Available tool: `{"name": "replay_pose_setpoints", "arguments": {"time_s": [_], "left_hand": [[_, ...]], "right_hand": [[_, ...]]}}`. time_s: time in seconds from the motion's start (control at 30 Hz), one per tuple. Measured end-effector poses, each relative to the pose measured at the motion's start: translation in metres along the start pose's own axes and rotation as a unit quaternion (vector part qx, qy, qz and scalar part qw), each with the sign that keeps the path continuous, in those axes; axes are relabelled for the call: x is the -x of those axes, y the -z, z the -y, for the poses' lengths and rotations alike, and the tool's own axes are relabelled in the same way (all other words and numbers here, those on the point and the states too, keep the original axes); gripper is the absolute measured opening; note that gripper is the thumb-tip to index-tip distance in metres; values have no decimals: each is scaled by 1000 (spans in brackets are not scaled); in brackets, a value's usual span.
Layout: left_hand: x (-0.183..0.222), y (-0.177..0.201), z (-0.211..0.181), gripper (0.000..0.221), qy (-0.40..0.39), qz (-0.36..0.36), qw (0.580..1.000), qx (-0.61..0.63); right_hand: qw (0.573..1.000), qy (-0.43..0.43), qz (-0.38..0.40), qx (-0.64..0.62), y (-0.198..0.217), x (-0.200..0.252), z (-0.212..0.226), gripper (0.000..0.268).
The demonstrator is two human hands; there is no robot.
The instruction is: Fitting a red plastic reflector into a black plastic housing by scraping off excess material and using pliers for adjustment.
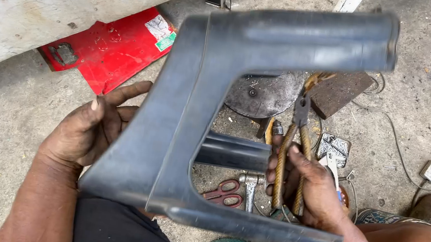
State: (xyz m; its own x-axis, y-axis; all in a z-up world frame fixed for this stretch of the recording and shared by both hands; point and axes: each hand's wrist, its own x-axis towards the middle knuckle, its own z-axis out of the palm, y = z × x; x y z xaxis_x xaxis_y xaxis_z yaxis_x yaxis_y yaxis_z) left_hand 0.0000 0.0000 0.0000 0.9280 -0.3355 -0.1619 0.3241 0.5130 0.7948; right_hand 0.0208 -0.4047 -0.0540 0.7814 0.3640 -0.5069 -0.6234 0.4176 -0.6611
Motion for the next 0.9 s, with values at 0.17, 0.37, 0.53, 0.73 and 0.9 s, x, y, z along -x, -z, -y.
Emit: {"name": "replay_pose_setpoints", "arguments": {"time_s": [0.17,0.37,0.53,0.73,0.9], "left_hand": [[-15,-72,-43,105,31,33,958,-282],[-43,-159,-53,124,85,-232,748,-616],[-47,-164,-46,135,117,-317,710,-618],[-32,-142,-29,124,-50,-304,644,-700],[-22,-131,-35,116,-53,-352,673,-649]], "right_hand": [[998,9,-56,29,-4,-2,-5,43],[999,5,-44,3,-5,-7,-1,48],[999,11,-47,16,-7,-8,1,45],[995,37,-54,73,-23,-1,6,33],[992,3,-70,104,-17,-3,10,20]]}}
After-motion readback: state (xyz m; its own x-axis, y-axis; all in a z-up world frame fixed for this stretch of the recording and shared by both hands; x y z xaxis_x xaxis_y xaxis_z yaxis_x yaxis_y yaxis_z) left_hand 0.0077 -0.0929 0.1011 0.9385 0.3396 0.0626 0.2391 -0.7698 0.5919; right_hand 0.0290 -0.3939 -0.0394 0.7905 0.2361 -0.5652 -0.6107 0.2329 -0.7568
